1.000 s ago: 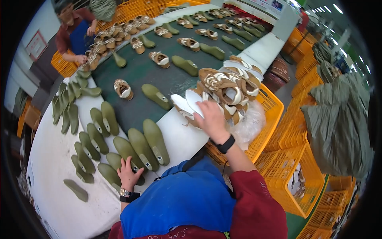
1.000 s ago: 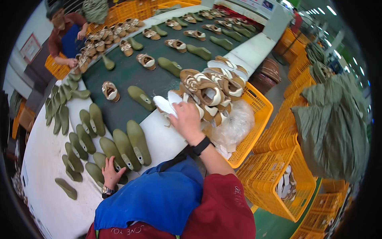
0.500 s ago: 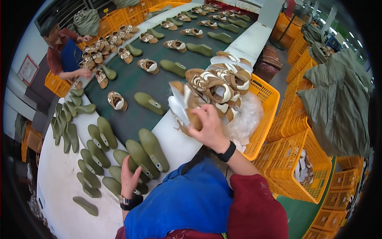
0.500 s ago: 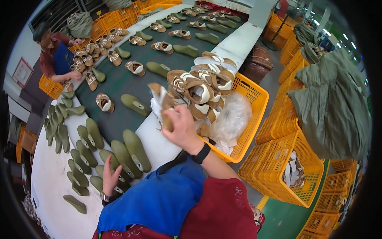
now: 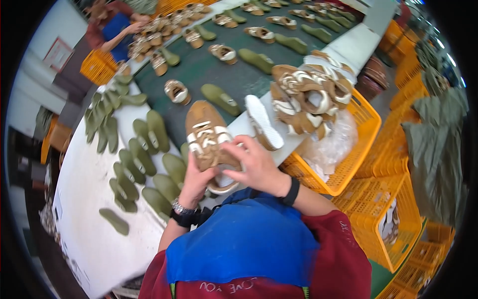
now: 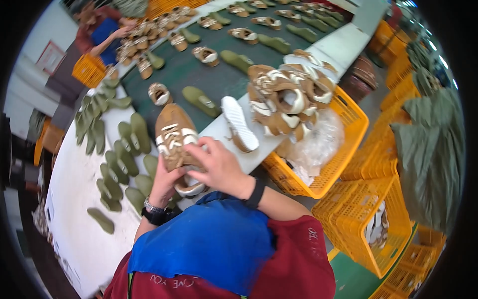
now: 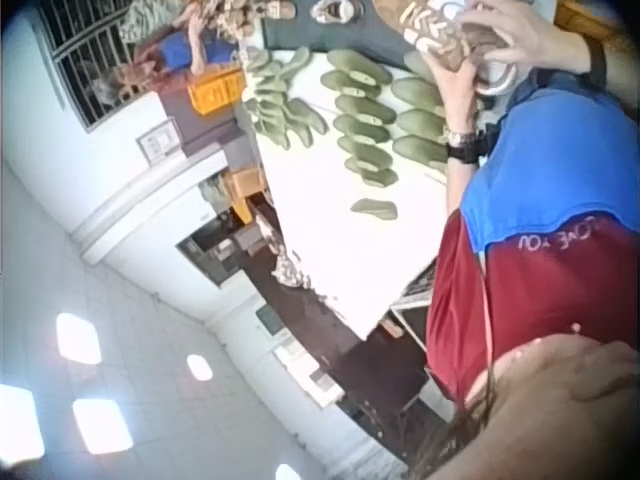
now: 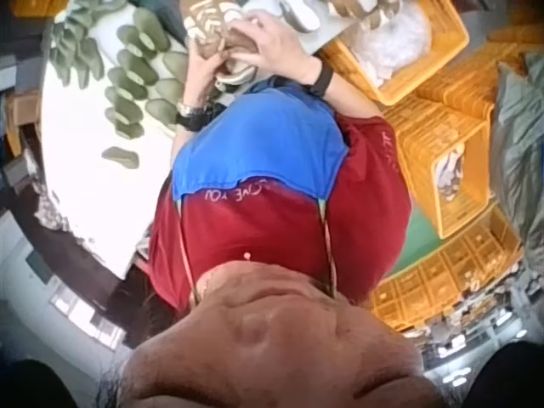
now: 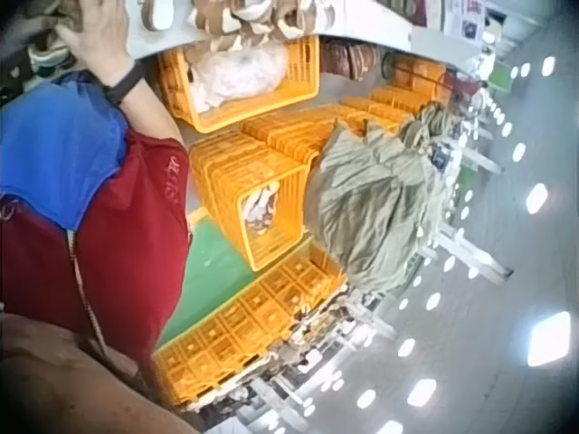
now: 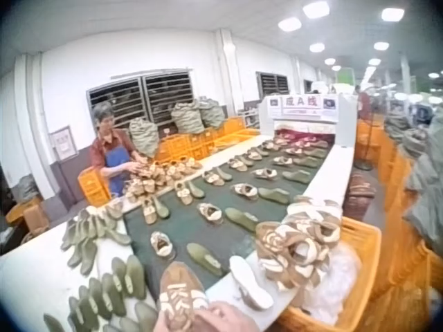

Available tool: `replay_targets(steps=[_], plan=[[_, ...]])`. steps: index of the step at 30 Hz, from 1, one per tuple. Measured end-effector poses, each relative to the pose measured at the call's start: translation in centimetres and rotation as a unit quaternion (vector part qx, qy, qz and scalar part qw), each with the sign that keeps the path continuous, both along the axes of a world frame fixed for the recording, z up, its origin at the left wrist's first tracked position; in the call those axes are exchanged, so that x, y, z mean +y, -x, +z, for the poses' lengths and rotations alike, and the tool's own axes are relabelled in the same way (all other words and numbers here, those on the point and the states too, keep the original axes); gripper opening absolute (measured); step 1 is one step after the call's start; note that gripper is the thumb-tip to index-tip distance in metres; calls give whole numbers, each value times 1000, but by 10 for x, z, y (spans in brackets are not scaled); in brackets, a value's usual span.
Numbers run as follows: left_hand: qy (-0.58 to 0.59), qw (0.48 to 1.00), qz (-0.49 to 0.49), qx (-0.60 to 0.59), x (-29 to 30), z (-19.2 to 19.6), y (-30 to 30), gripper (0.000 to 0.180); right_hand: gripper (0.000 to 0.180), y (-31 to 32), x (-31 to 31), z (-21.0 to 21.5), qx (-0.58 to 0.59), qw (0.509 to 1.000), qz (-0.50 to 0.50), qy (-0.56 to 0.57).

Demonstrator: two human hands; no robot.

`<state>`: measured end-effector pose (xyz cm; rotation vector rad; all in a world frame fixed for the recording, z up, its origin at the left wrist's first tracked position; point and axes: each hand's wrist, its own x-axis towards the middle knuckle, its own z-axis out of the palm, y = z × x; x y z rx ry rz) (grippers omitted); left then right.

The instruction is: The recorder is pairing shoes with green shoe lasts and organizing them on the work table/conveyor area.

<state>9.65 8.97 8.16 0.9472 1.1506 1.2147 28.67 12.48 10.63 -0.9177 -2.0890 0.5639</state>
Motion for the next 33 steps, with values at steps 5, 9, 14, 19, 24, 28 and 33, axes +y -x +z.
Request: replay_targets(steps=[5, 9, 14, 19, 24, 28, 33], plan=[[-83, 976, 55, 196, -1, 0, -9, 90, 47, 9, 6, -17, 38, 999, 8, -17], [-247, 838, 127, 470, -2, 2, 0, 64, 36, 16, 4, -18, 60, 998, 9, -6], [-297, 838, 185, 419, -7, 7, -5, 22, 35, 20, 3, -14, 46, 998, 28, -31], [-312, 826, 193, 427, -13, 6, -5, 21, 34, 23, 0, -6, -5, 999, 48, 4], [-286, 873, 218, 329, -14, -4, -4, 37, 27, 18, 4, -7, -25, 993, 106, 38], [-200, 923, 237, 228, -9, -11, 7, 41, 19, 18, 4, -12, -26, 986, 163, 32], [-231, 900, 146, 339, -2, 8, 11, 33, 20, 22, 8, -15, 40, 988, 133, 60]])
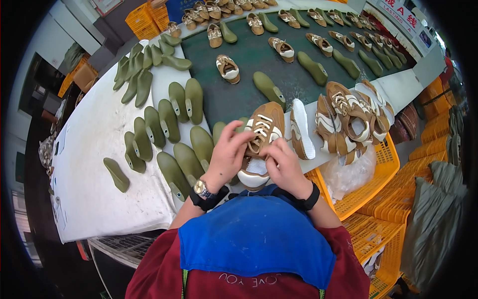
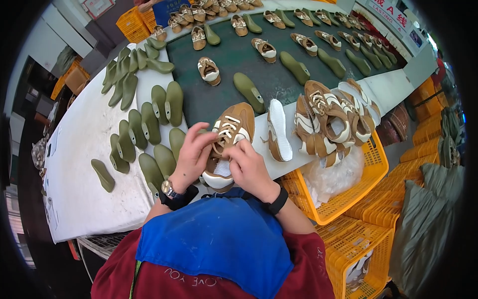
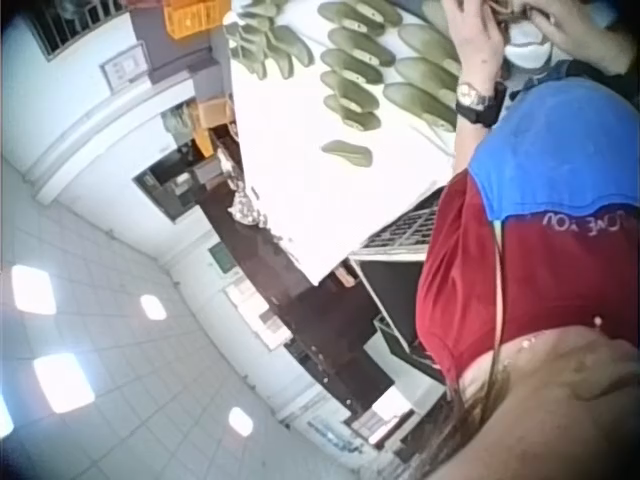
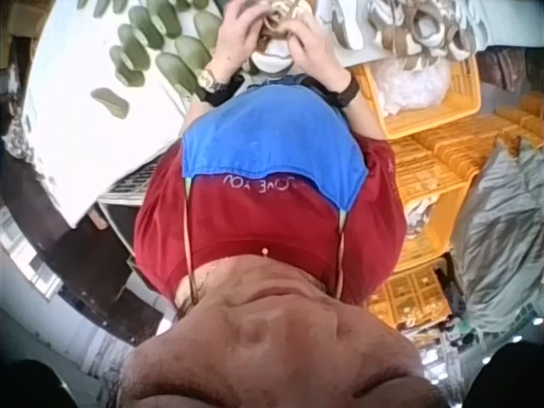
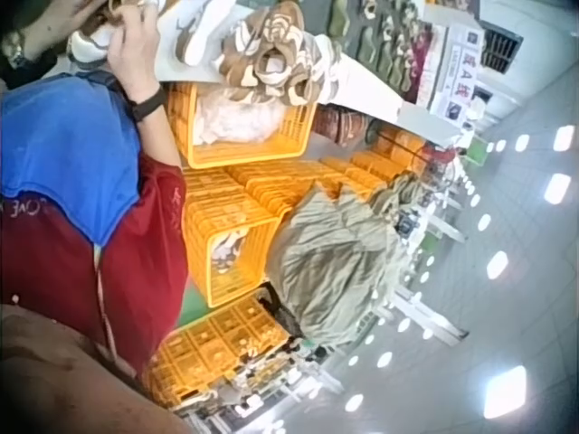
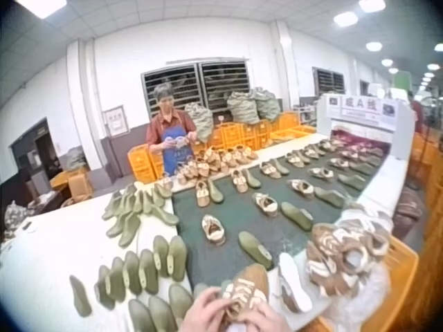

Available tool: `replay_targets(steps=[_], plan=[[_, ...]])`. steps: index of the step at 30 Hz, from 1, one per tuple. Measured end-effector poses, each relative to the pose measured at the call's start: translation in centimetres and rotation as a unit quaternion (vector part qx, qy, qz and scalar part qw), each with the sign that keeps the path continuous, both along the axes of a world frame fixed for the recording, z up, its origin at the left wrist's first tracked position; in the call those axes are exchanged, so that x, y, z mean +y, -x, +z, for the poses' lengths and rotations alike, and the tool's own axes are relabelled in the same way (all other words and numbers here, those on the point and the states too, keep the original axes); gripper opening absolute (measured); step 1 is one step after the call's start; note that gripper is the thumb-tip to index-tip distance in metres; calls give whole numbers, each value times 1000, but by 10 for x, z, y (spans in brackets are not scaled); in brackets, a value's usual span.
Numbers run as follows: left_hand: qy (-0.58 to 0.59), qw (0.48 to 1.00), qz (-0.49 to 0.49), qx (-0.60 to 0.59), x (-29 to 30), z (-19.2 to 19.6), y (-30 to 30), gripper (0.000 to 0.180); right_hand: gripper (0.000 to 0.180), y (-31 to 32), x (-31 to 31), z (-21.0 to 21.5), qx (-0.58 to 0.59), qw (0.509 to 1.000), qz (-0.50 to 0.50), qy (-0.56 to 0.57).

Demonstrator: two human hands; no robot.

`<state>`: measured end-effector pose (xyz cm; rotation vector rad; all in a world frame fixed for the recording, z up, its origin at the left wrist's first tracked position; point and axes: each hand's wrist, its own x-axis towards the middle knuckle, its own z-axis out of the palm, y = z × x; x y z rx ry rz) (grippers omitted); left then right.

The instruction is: The recorder is pairing shoes with green shoe lasts and organizing them on the work table/conveyor area.

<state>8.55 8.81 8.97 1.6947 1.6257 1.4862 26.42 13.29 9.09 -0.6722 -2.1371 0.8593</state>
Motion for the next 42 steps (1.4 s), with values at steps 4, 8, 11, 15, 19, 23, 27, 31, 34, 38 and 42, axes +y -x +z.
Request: replay_targets(steps=[4, 8, 11, 15, 19, 23, 27, 31, 34, 38, 42], plan=[[16, 978, -81, 189, 3, 15, -3, 33, 25, 2, 3, -2, 77, 996, -41, 8], [-3, 970, -145, 194, 5, 20, -5, 23, 31, 2, -2, -6, 157, 982, -79, 76], [-29, 962, -208, 173, 1, 20, -4, 20, 35, -3, 8, -14, 212, 961, -108, 140], [6, 970, -220, 107, -3, 6, -1, 22, 38, -13, 18, -23, 212, 951, -107, 195], [39, 987, -139, 74, 6, -35, -11, 21, 36, -23, 29, -37, 57, 985, -60, 152], [68, 981, -106, 150, 23, -86, -26, 23, 49, -51, 54, -87, -76, 982, -151, 79], [121, 948, -120, 268, 31, -111, -34, 25, 73, -74, 69, -127, -294, 904, -311, 1], [227, 889, -179, 355, 28, -101, -34, 26, 71, -85, 80, -147, -227, 924, -262, 164], [206, 912, -171, 310, 22, -91, -24, 30, 56, -80, 68, -95, 251, 781, -110, 561], [77, 977, -72, 185, 30, -55, -24, 47, 60, -77, 45, -64, 381, 641, 11, 666], [95, 992, -77, -41, 36, 5, -33, 72, 63, -63, 26, -73, 416, 549, 231, 687]])
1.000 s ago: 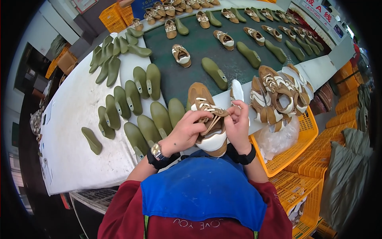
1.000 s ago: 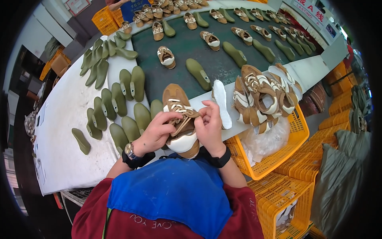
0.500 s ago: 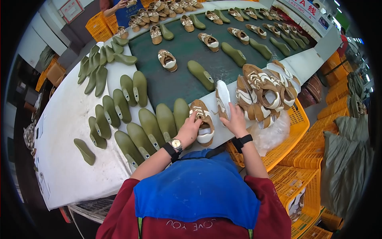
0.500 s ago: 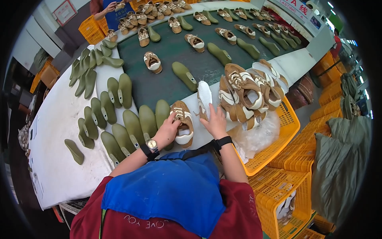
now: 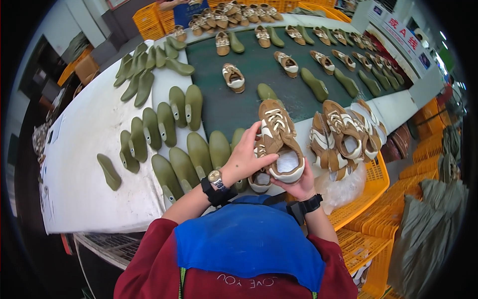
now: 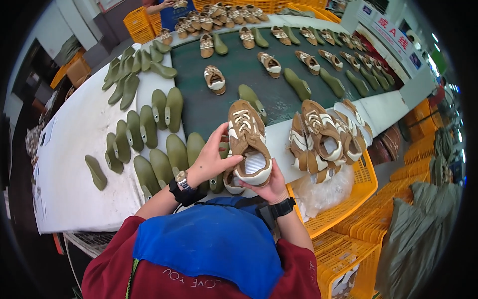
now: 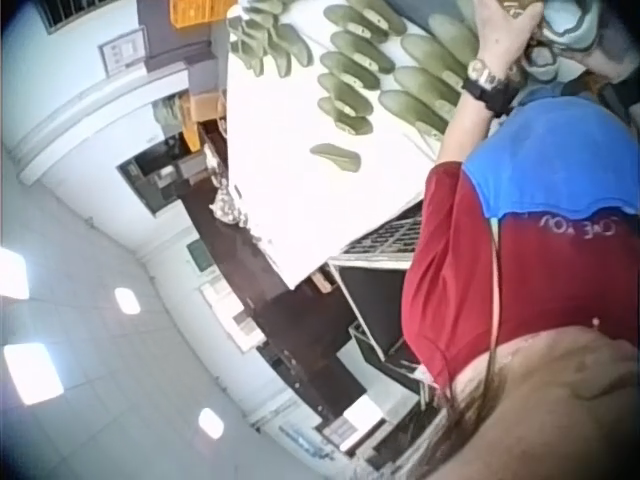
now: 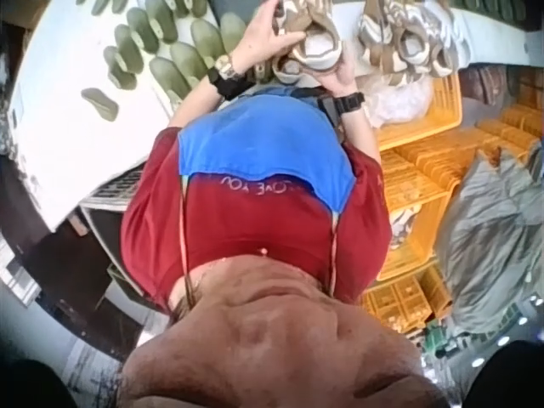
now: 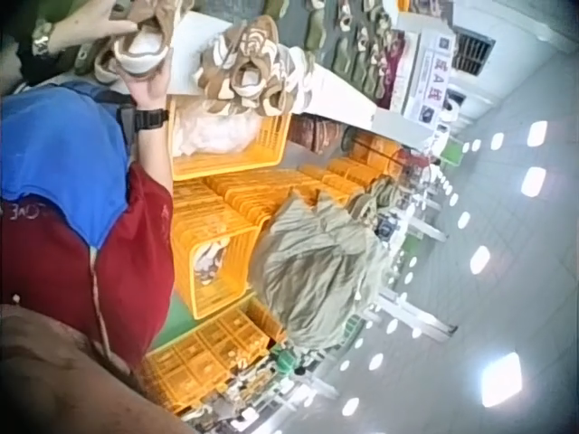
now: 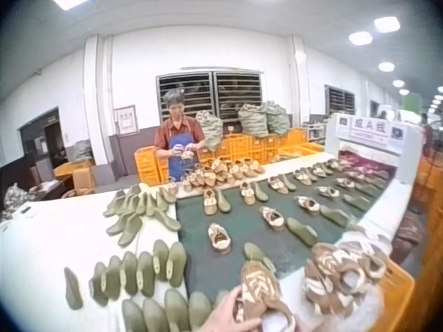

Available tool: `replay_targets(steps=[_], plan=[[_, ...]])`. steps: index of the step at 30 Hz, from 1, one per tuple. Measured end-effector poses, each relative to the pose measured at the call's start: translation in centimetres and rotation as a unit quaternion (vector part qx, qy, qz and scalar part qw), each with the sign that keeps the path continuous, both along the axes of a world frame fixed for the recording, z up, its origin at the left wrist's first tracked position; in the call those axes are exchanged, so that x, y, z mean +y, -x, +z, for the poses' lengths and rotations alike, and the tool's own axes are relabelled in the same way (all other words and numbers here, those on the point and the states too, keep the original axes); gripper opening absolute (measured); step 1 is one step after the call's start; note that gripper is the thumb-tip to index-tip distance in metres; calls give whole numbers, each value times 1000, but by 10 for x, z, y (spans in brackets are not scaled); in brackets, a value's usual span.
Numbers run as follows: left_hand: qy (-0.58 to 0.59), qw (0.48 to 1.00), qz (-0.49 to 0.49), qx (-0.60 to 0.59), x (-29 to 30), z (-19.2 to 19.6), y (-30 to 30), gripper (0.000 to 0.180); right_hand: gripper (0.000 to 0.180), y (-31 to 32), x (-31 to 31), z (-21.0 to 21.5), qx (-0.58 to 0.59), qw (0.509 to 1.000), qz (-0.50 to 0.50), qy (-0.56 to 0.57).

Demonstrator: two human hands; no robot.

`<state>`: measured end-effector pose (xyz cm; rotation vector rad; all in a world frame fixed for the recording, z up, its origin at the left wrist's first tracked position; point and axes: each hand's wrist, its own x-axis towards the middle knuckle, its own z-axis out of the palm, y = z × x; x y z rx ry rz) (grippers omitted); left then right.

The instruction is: The recorder is pairing shoes with green shoe lasts and organizing them on the work table/conveyor area.

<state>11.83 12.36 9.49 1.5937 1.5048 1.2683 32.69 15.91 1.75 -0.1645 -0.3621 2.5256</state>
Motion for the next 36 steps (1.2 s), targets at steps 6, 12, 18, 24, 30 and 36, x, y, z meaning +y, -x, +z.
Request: replay_targets(steps=[6, 12, 18, 24, 30, 36], plan=[[-36, 980, 31, 194, -10, 1, 11, 71, 61, 14, -3, 13, -120, 990, 7, -68], [-92, 965, 99, 224, -9, -8, 17, 38, 62, 25, 1, 42, -265, 948, -46, -169], [-121, 924, 122, 341, -9, -17, 15, 17, 78, 46, -8, 91, -547, 461, -325, -619], [-134, 924, 90, 347, -20, -15, 8, 18, 49, 58, -19, 101, -509, 404, -274, -709], [-119, 947, 80, 289, -31, -17, 10, 19, 32, 58, -20, 80, -497, 452, -249, -698], [-84, 952, 64, 287, -37, -17, 14, 23, 31, 66, -25, 81, -517, 458, -234, -684]])
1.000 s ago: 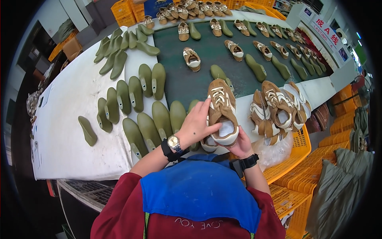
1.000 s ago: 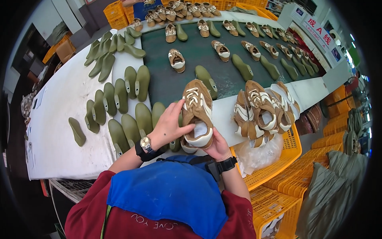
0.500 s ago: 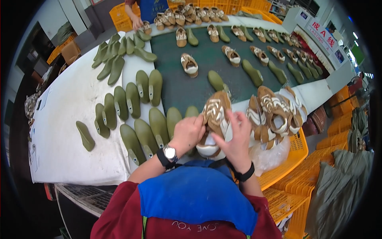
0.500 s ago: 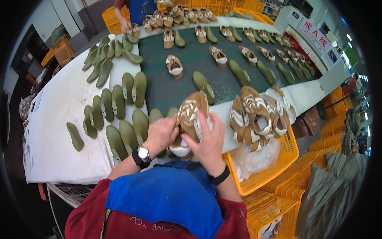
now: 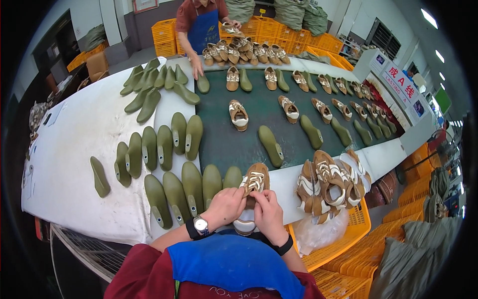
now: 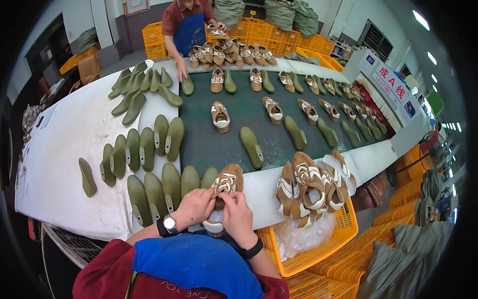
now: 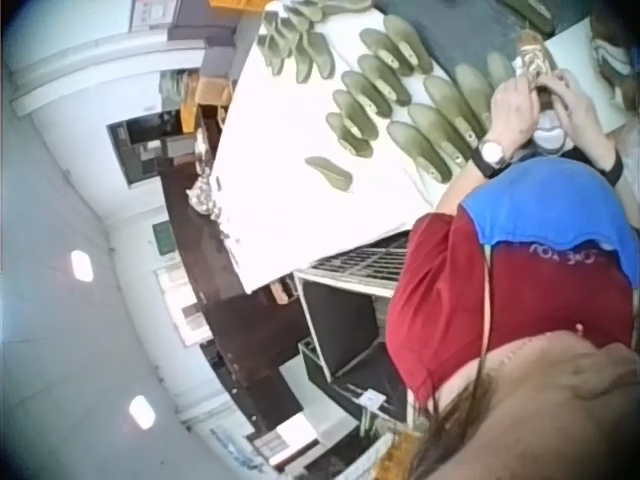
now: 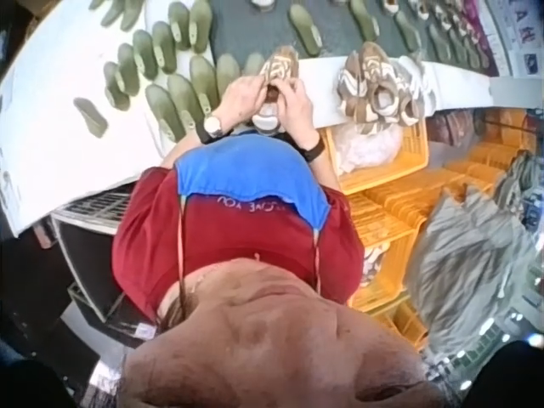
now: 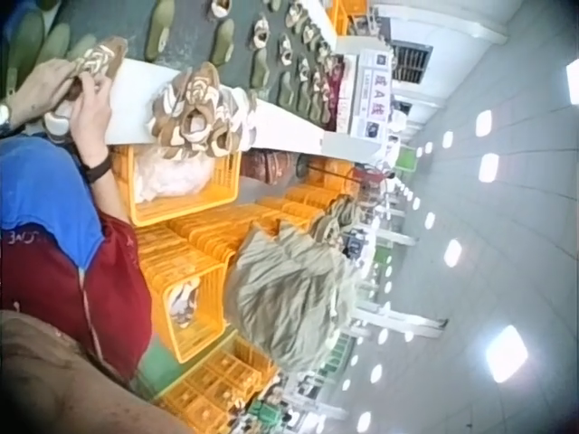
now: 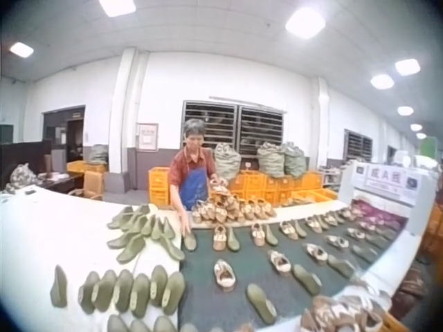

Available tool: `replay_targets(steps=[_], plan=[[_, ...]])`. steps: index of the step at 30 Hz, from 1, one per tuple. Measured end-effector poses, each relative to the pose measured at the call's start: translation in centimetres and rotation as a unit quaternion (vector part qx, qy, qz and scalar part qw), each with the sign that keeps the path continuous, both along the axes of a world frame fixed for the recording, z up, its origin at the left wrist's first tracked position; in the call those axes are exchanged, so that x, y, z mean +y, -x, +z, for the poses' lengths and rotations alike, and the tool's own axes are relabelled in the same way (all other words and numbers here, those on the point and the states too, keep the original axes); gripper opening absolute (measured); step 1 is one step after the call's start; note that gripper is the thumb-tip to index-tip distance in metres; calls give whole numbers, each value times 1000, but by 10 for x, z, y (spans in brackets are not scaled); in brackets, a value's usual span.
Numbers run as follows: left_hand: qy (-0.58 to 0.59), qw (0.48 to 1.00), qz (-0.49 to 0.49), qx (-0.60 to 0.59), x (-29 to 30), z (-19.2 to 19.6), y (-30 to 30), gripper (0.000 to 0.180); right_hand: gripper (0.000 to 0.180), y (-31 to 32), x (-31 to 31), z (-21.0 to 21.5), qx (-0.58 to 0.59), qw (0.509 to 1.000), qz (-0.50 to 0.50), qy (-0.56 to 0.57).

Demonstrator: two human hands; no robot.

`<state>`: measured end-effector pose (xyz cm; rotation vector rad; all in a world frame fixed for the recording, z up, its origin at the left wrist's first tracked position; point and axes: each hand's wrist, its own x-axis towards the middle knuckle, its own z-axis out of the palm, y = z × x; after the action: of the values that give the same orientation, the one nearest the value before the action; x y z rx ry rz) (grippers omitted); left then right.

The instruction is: The recorder is pairing shoes with green shoe lasts and organizing them on the work table/conveyor area.

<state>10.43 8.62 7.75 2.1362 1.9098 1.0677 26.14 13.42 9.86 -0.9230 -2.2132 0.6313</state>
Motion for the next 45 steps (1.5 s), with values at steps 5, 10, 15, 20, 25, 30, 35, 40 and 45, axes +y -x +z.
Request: replay_targets(steps=[5, 10, 15, 20, 25, 30, 35, 40, 45], plan=[[-30, 999, -12, -12, -3, 5, -4, 26, 21, 0, 3, -3, -23, 1000, 4, 4], [-11, 996, 38, -84, -4, 11, 1, 32, 10, -11, 3, -7, 8, 995, 97, 37], [19, 996, -70, -50, 1, 11, 7, 39, 19, -13, 2, -11, 44, 997, 58, 26], [47, 991, -100, 73, 4, 14, 6, 46, 23, -6, 2, -25, 105, 994, 19, 33], [98, 991, -62, 71, -1, 26, 4, 42, 26, -1, 4, -30, 202, 973, -49, 101], [99, 987, -105, 66, 0, 19, 7, 38, 27, -5, 3, -38, 159, 983, -30, 89], [84, 988, -126, -26, 2, 10, 10, 19, 22, -1, -5, -15, 85, 995, 0, 55], [66, 981, -183, 1, -8, 22, 9, 12, 17, -11, 14, -45, 195, 976, -65, 78], [115, 983, -141, 4, -12, 8, 12, 20, 16, -7, 13, -46, 249, 950, -83, 167]])
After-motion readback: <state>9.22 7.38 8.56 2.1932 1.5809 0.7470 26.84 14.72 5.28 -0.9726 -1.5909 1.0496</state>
